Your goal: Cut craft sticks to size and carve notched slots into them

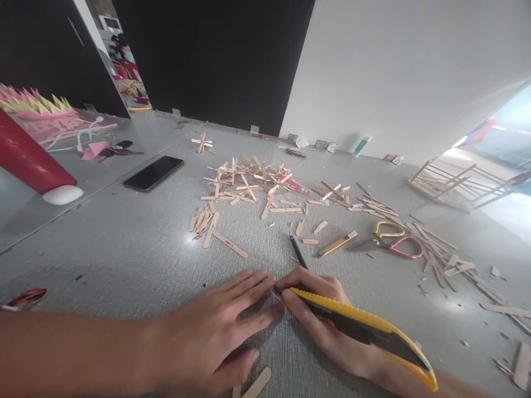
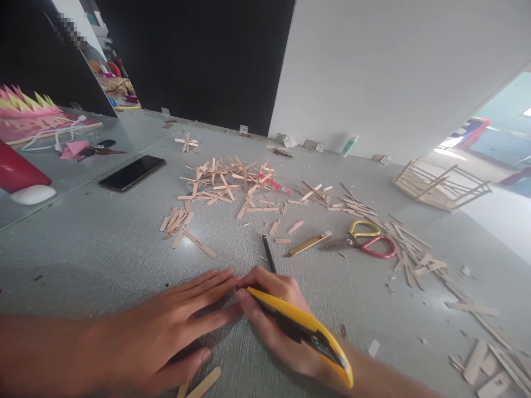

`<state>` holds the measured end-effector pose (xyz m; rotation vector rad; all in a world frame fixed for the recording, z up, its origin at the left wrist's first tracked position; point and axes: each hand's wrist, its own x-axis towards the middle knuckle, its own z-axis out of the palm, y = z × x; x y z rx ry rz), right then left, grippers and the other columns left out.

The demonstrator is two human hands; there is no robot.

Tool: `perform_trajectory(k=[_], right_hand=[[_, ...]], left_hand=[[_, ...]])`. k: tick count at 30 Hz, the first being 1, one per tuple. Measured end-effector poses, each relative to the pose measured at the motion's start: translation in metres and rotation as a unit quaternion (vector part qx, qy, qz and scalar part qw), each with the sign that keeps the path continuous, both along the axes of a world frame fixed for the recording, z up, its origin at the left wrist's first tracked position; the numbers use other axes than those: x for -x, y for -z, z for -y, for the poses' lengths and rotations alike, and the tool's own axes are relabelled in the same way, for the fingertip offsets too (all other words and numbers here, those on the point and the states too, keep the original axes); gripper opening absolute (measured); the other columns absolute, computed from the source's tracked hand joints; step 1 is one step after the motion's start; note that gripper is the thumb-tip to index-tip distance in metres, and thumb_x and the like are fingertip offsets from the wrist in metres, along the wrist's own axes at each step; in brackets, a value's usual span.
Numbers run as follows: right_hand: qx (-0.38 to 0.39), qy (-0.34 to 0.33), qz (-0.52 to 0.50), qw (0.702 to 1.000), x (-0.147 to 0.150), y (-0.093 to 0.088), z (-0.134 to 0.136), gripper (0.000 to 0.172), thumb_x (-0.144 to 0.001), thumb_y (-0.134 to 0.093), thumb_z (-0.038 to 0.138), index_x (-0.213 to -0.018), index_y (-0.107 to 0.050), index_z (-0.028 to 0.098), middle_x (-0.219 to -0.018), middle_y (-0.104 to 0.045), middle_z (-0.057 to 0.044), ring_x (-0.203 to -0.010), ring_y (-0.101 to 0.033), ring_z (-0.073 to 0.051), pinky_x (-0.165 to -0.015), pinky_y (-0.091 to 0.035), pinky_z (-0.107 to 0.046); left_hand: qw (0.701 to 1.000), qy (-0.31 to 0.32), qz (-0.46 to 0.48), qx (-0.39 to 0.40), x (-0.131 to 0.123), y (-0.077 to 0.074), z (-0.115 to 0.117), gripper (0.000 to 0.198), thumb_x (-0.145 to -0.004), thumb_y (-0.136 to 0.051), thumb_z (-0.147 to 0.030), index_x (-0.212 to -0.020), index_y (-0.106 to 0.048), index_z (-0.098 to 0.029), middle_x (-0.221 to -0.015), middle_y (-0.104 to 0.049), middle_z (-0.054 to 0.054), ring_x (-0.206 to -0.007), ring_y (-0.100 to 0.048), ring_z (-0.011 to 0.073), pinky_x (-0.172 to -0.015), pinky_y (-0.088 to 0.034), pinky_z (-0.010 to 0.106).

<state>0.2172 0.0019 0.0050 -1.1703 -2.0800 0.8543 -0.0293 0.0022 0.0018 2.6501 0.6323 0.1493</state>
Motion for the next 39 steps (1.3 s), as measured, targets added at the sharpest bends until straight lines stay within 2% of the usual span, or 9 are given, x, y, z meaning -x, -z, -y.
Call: perform_trajectory(k=[13,22,30,39], right_hand=[[0.0,-0.005,0.003,1.0,-0.0018,-0.0011,-0.0002,0.021,-0.102,-0.052,0.034,-0.094,-0.066,0.022,-0.073,-0.069,0.001,-0.064,-0.065,-0.014,-0.059,-0.047,-0.026],[-0.002,-0.005,0.003,1.0,-0.0031,0.0037,0.0003,0.019,-0.102,-0.053,0.034,-0.095,-0.067,0.022,-0.074,-0.07,0.001,-0.066,-0.066,-0.014,-0.06,-0.046,-0.027],[0.0,-0.009,-0.005,1.0,-0.0019,0.0034,-0.001,0.019,-0.102,-0.054,0.034,-0.095,-0.066,0.022,-0.072,-0.069,0.001,-0.064,-0.064,-0.014,-0.06,-0.047,-0.026],[0.0,-0.008,0.0,1.0,-0.0026,0.0043,-0.0003,0.02,-0.102,-0.053,0.035,-0.094,-0.066,0.022,-0.072,-0.068,0.001,-0.063,-0.063,-0.013,-0.06,-0.046,-0.027]], left_hand=[[0.999,0.0,0.025,0.028,0.0025,0.0004,-0.0003,0.074,-0.098,-0.059,-0.026,-0.164,-0.026,-0.021,-0.172,-0.014,0.01,-0.157,-0.016,0.0339,-0.13,-0.022,0.049],[1.0,0.002,0.008,0.008,0.0025,0.0,0.0006,0.073,-0.097,-0.06,-0.026,-0.162,-0.03,-0.018,-0.171,-0.017,0.013,-0.157,-0.015,0.0347,-0.13,-0.022,0.05],[1.0,0.005,-0.006,0.002,0.002,-0.0009,0.0003,0.076,-0.097,-0.059,-0.026,-0.164,-0.026,-0.018,-0.171,-0.017,0.015,-0.157,-0.014,0.0341,-0.129,-0.023,0.049],[1.0,0.004,-0.013,0.019,0.0016,-0.0032,0.0001,0.072,-0.098,-0.058,-0.028,-0.163,-0.028,-0.017,-0.171,-0.016,0.015,-0.157,-0.013,0.0343,-0.129,-0.021,0.05]])
